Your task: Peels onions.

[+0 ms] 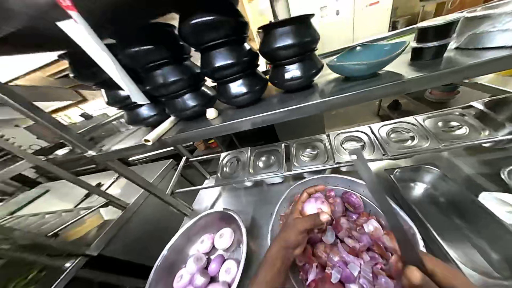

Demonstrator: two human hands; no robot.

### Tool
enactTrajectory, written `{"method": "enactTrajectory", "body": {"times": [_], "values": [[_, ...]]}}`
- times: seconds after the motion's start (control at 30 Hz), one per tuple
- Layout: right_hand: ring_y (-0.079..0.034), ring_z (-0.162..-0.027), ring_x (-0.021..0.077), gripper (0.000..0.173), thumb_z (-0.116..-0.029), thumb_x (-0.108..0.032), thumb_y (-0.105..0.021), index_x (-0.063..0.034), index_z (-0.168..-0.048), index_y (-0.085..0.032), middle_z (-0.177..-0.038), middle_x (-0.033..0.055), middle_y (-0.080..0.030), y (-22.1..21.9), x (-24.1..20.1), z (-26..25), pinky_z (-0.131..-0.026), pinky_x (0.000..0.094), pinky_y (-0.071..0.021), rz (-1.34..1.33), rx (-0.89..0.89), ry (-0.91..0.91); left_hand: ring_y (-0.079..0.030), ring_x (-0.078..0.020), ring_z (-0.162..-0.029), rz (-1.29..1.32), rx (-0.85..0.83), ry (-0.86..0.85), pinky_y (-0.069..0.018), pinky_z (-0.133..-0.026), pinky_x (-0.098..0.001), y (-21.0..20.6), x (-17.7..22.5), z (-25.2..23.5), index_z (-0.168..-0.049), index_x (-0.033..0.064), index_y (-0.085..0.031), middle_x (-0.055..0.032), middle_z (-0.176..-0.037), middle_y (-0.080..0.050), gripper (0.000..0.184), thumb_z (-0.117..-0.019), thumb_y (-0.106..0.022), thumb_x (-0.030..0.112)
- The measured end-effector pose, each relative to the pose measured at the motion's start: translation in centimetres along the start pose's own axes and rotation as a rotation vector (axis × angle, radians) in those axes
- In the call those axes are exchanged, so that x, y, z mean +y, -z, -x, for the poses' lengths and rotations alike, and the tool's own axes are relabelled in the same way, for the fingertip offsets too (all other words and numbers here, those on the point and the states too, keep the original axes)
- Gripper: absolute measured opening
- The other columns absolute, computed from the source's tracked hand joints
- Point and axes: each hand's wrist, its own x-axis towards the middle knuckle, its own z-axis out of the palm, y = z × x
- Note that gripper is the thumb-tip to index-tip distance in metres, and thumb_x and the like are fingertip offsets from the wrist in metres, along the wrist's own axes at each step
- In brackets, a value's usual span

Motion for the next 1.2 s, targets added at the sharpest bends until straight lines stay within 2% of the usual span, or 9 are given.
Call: {"method": "enactTrajectory", "body": {"times": [0.13, 0.27, 0.4, 0.47, 0.53, 0.63, 0.7, 0.8, 1.2], "values": [[-0.065, -0.064, 0.0135, 0.05, -0.0901, -0.054, -0.073, -0.0083, -0.11, -0.063, -0.082, 0.001, -0.068, -2.2, -0.7, -3.6, -0.056, 0.0382, -0.0581, 0.213, 0.099, -0.032, -0.068, -0.0156, -0.086, 0.039, -0.093, 0.081, -0.0575, -0.07, -0.0289, -0.9, -0.6, 1.3, -0.134, 0.0115, -0.061, -0.0116, -0.109, -0.07, 0.068, -0.0892, -0.065, 0.063], [-0.07, -0.087, 0.0048, 0.047, -0.0817, -0.045, -0.081, -0.0186, -0.117, -0.064, -0.114, -0.0083, -0.073, -3.4, -0.2, -6.2, -0.073, 0.0309, -0.0609, 0.193, 0.177, 0.067, -0.068, -0.0188, -0.092, 0.159, -0.224, 0.147, -0.0578, -0.074, -0.0313, -1.7, -1.1, 2.3, -0.146, 0.012, -0.049, -0.0143, -0.121, -0.066, 0.064, -0.0943, -0.064, 0.047], [-0.069, -0.07, 0.0055, 0.017, -0.0863, -0.026, -0.077, -0.0183, -0.098, -0.067, -0.09, -0.0077, -0.075, -3.9, -0.7, -6.6, -0.058, 0.0249, -0.0589, 0.07, 0.299, 0.236, -0.069, -0.0159, -0.079, 0.186, -0.103, 0.112, -0.0588, -0.065, -0.0279, -2.7, -1.2, 2.9, -0.136, 0.0092, -0.062, -0.0135, -0.112, -0.071, 0.063, -0.0968, -0.057, 0.059], [-0.067, -0.062, 0.0079, 0.018, -0.0862, -0.027, -0.078, -0.0174, -0.096, -0.067, -0.085, -0.0054, -0.074, -3.2, -0.7, -6.2, -0.051, 0.0255, -0.0565, 0.036, 0.317, 0.204, -0.069, -0.0176, -0.072, 0.221, 0.082, 0.077, -0.0579, -0.061, -0.0285, -3.1, -1.5, 2.7, -0.126, 0.0059, -0.064, -0.0165, -0.101, -0.072, 0.066, -0.1042, -0.032, 0.06], [-0.067, -0.062, 0.0096, 0.027, -0.0818, -0.034, -0.078, -0.0182, -0.1, -0.066, -0.085, -0.0058, -0.073, -2.0, 0.2, -5.9, -0.05, 0.0299, -0.0575, 0.134, 0.312, 0.096, -0.071, -0.026, -0.077, 0.325, 0.252, 0.077, -0.059, -0.062, -0.0344, -3.0, -1.5, 2.2, -0.119, 0.0019, -0.062, -0.0225, -0.102, -0.071, 0.076, -0.1057, -0.015, 0.06], [-0.062, -0.075, 0.0107, 0.07, -0.074, -0.07, -0.076, -0.0138, -0.114, -0.062, -0.092, -0.0029, -0.065, -1.1, 0.9, -5.6, -0.063, 0.0382, -0.0555, 0.376, 0.253, -0.024, -0.071, -0.0289, -0.075, 0.516, 0.333, 0.06, -0.058, -0.057, -0.0355, -3.2, -1.5, 1.9, -0.114, 0.0014, -0.063, -0.024, -0.101, -0.07, 0.079, -0.1041, -0.016, 0.064], [-0.062, -0.067, 0.0116, 0.065, -0.0874, -0.072, -0.062, -0.0123, -0.114, -0.062, -0.084, -0.0015, -0.064, -1.8, 0.4, -5.0, -0.058, 0.0388, -0.056, 0.344, 0.185, -0.052, -0.07, -0.0287, -0.073, 0.585, 0.311, 0.033, -0.0579, -0.057, -0.0358, -3.7, -1.7, 1.9, -0.109, 0.0012, -0.064, -0.0226, -0.095, -0.07, 0.081, -0.1029, -0.016, 0.066], [-0.064, -0.055, 0.016, 0.043, -0.1095, -0.047, -0.037, -0.01, -0.11, -0.059, -0.079, 0.0015, -0.067, -3.4, -0.4, -4.3, -0.048, 0.0373, -0.0566, 0.103, -0.038, -0.082, -0.069, -0.0264, -0.071, 0.601, 0.289, -0.02, -0.0581, -0.06, -0.0351, -4.7, -1.9, 1.6, -0.103, 0.0018, -0.067, -0.0196, -0.086, -0.069, 0.081, -0.1026, -0.015, 0.064], [-0.065, -0.056, 0.015, 0.039, -0.1105, -0.044, -0.036, -0.0109, -0.107, -0.056, -0.075, 0.0007, -0.065, -5.5, -0.9, -3.5, -0.051, 0.0342, -0.0587, 0.051, -0.134, -0.175, -0.071, -0.0266, -0.072, 0.603, 0.442, -0.13, -0.06, -0.059, -0.0396, -6.6, -2.0, 1.6, -0.103, 0.0037, -0.065, -0.0182, -0.089, -0.07, 0.051, -0.1026, -0.034, 0.044]]}}
